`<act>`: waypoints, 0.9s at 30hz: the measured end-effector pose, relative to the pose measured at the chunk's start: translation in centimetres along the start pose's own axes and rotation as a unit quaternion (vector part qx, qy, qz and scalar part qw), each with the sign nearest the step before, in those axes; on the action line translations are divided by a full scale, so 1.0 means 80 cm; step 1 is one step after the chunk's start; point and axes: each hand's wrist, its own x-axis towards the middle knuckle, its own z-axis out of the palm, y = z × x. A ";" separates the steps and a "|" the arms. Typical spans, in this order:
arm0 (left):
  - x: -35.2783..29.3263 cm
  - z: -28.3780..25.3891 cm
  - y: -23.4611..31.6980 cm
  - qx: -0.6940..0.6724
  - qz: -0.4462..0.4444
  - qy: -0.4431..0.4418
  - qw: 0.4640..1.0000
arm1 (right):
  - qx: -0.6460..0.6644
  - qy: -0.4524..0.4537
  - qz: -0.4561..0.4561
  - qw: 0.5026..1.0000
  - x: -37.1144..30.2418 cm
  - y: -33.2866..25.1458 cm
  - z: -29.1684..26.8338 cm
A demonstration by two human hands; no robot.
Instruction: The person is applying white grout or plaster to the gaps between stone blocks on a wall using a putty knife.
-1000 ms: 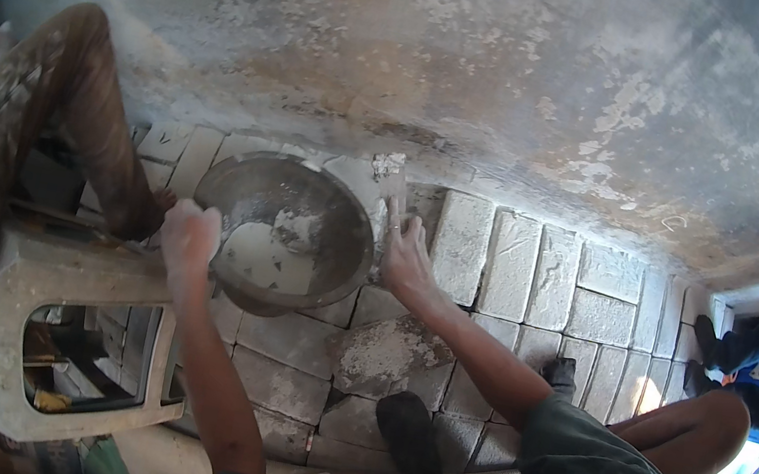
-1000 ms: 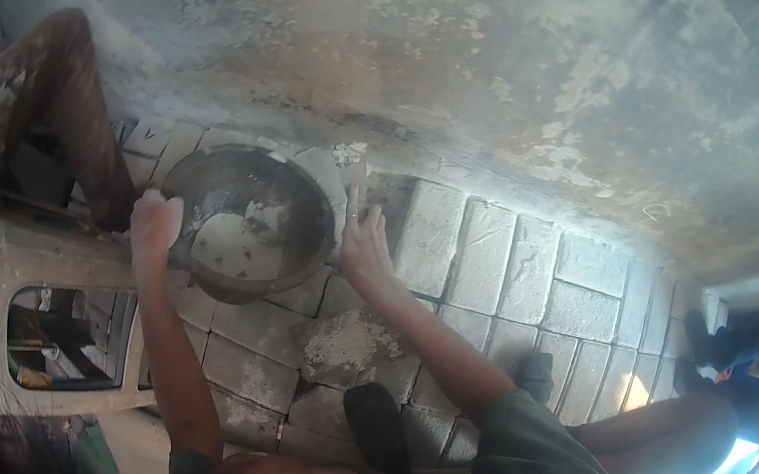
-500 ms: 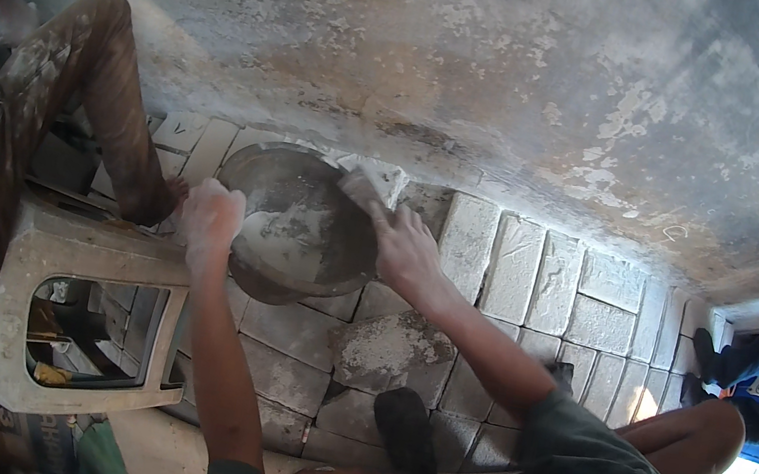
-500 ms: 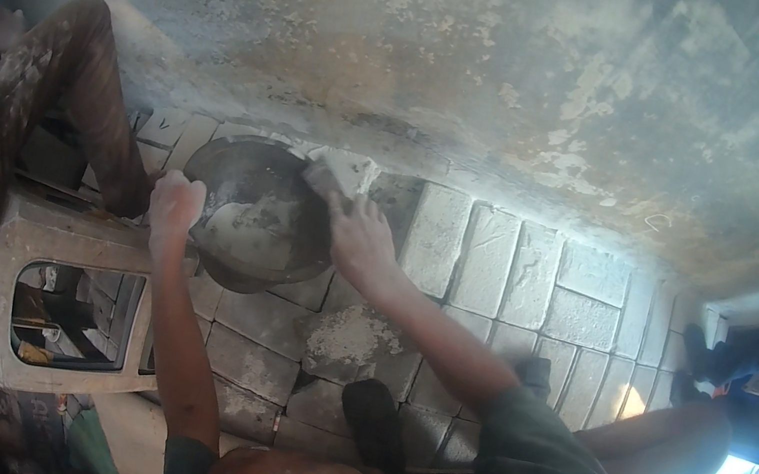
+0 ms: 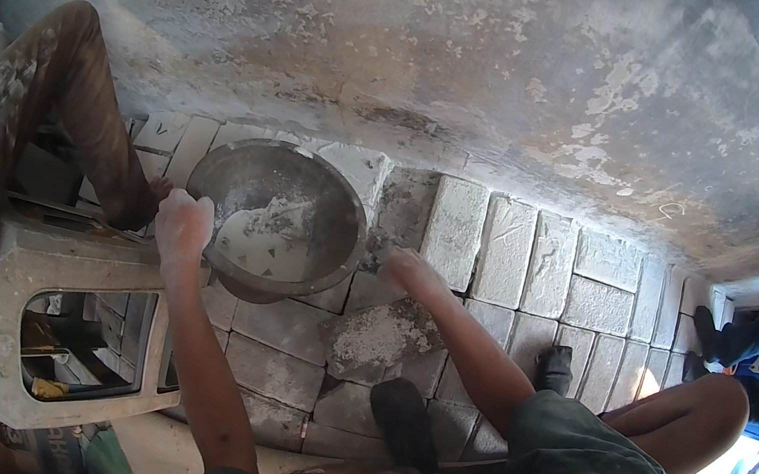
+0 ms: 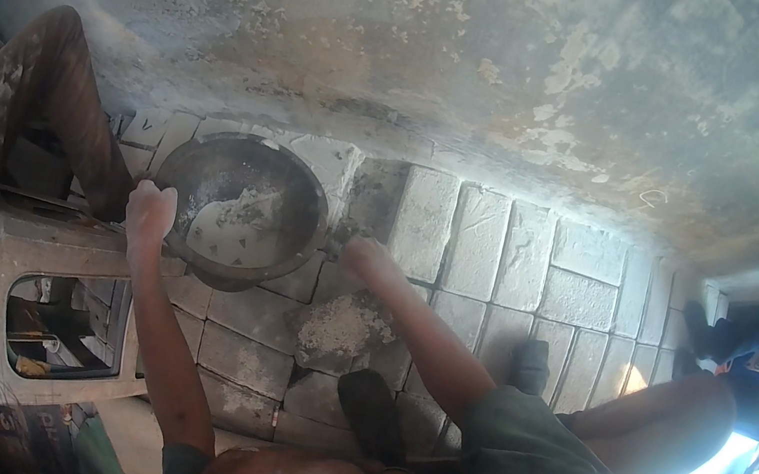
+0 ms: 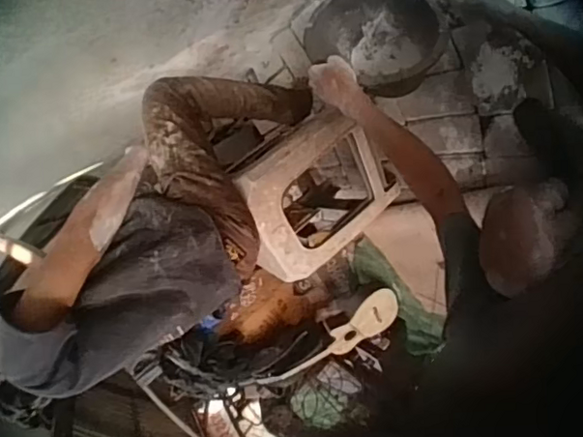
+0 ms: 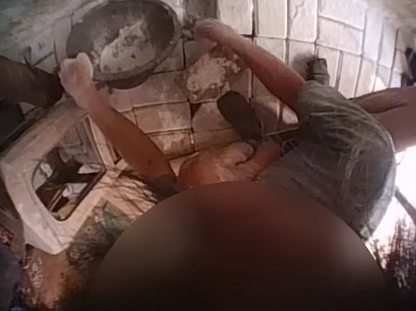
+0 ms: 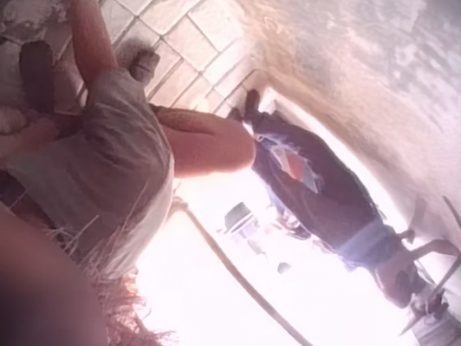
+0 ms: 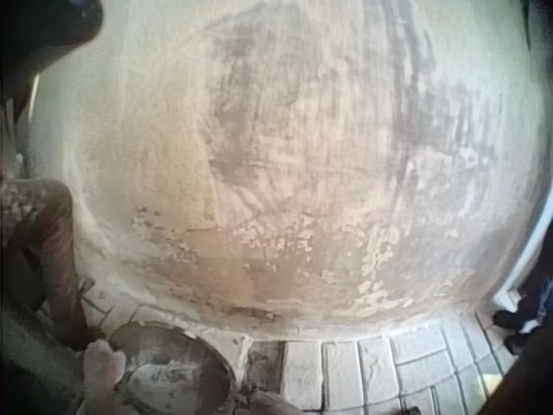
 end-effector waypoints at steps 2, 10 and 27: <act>0.000 0.003 0.000 0.003 0.000 0.003 1.000 | 0.002 -0.022 0.020 1.000 0.024 -0.010 -0.013; 0.004 0.009 -0.012 0.018 0.002 0.005 1.000 | -0.001 -0.091 0.111 0.990 0.066 -0.013 -0.082; 0.013 0.012 -0.019 -0.004 -0.019 0.006 1.000 | 0.141 -0.545 0.284 0.776 0.120 0.000 -0.057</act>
